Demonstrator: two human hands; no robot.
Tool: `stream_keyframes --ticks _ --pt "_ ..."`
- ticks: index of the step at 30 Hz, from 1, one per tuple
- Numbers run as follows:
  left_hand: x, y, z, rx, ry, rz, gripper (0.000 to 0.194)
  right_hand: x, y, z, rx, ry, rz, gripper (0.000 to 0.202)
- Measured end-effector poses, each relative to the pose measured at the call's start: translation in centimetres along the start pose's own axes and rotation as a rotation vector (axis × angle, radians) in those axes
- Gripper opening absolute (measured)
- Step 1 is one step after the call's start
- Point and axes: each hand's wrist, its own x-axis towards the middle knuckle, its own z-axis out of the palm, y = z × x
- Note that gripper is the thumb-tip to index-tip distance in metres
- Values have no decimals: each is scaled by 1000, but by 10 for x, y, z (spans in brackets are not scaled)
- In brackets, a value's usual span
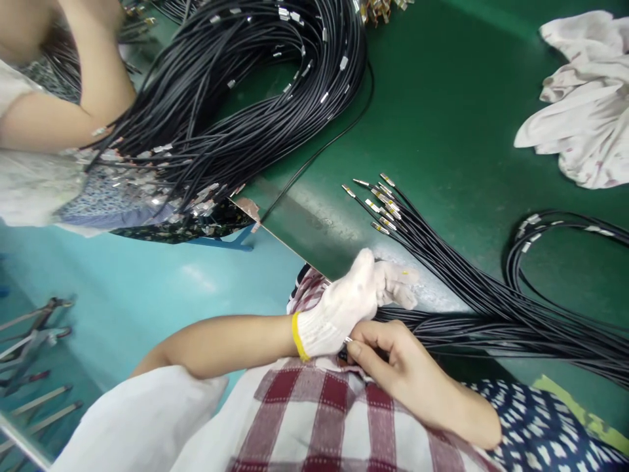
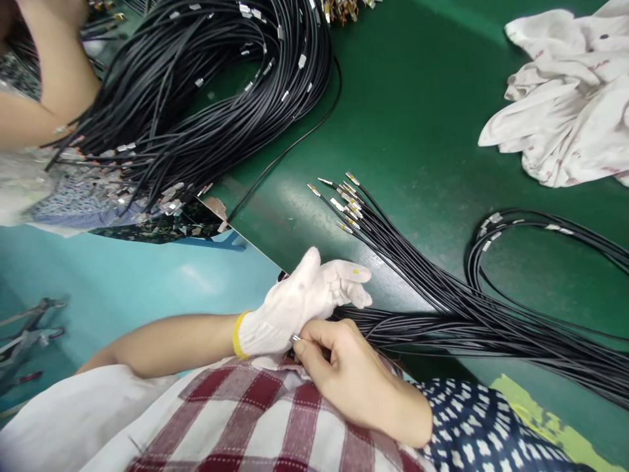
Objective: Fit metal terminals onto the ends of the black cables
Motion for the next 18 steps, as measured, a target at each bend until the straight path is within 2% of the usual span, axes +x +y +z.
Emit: stream_keyframes --ticks 4,8,11,14,16,18 --pt "0 -2 -2 -16 -3 3 73 3 -3 -1 45 -2 10 35" --pt "4 9 -3 -49 -61 -66 68 3 -5 -9 165 -27 -16 34" --pt "4 22 -5 -92 -119 -110 63 1 -6 -16 276 111 -63 34" --pt "-1 27 -13 32 -18 7 54 -1 -6 -22 341 265 -139 33" --pt "-7 25 -19 185 47 103 45 0 -5 -23 359 306 -176 31" --pt "-14 20 -24 282 59 152 39 2 -4 -23 364 335 -202 30"
